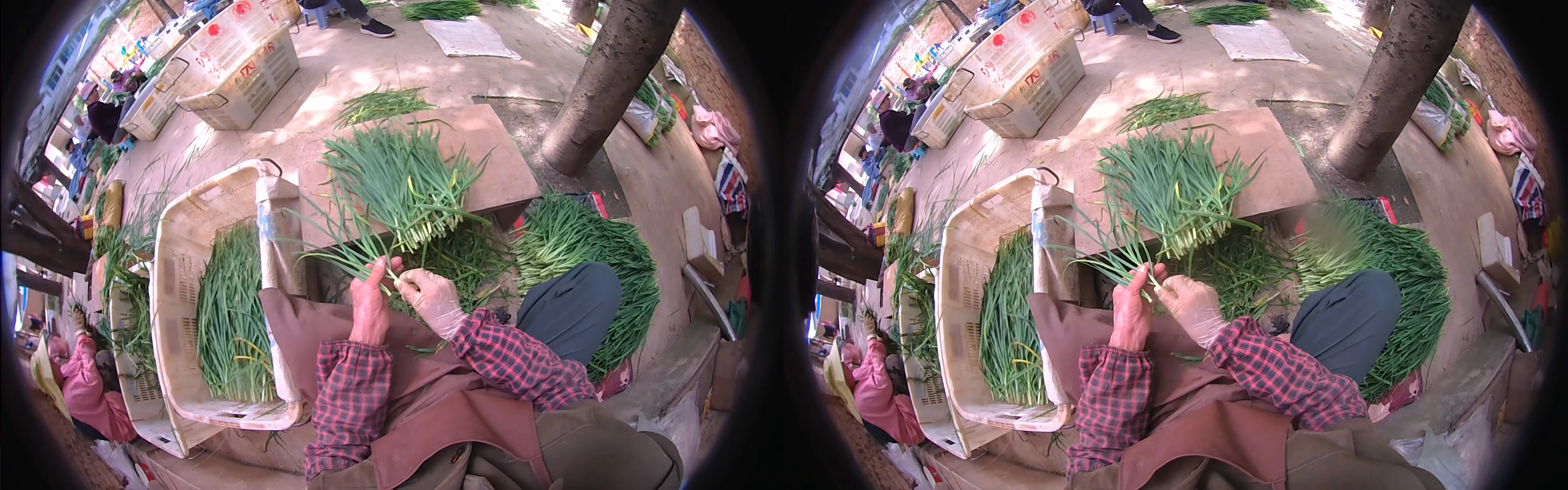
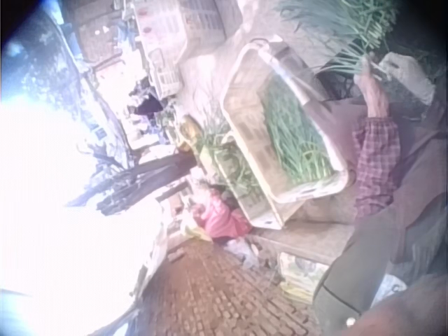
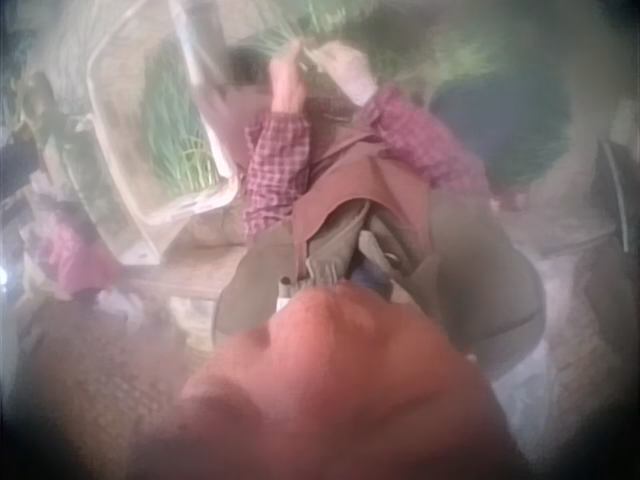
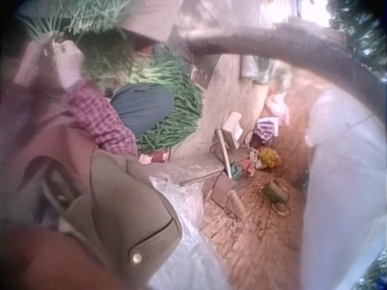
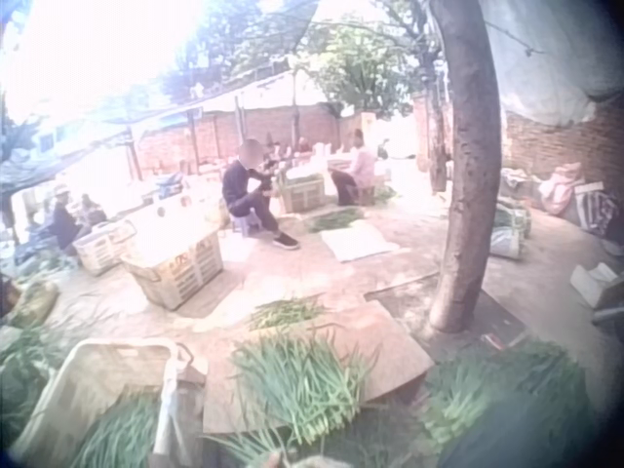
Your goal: The person picks green chive stalks from a plastic crate and arranges them into bundles on a wooden surface by hand.
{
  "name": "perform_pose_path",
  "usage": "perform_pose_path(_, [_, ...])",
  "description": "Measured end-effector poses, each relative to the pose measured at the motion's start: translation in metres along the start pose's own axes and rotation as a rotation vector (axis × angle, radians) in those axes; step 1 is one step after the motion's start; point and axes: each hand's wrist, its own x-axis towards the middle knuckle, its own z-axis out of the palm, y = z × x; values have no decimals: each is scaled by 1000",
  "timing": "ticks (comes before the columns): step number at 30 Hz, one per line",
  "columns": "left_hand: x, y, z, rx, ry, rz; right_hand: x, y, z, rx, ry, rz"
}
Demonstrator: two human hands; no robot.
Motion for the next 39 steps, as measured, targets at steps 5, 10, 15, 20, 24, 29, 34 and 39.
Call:
perform_pose_path(5, [3, -7, -1, 62, 8, 102, 24, 6, 8, 668, -269, 545])
perform_pose_path(10, [3, -4, -5, 49, 12, 94, 25, 14, 30, 933, -194, 512])
perform_pose_path(15, [5, 12, -3, -59, 91, 171, 4, 18, 18, 449, 52, 231])
perform_pose_path(20, [6, 21, 1, -92, 124, 293, -54, 86, -6, -504, -585, 152])
perform_pose_path(24, [8, 12, -6, -216, 136, 136, -29, 55, -12, -614, -359, 45])
perform_pose_path(29, [12, 11, -12, -142, 139, 41, 43, 24, 3, -855, 85, -341])
perform_pose_path(34, [6, 14, 3, -171, 87, -2, 75, 54, 17, -743, -67, -119])
perform_pose_path(39, [0, 21, 7, -234, 26, 6, 98, 44, -23, -68, -91, 303])
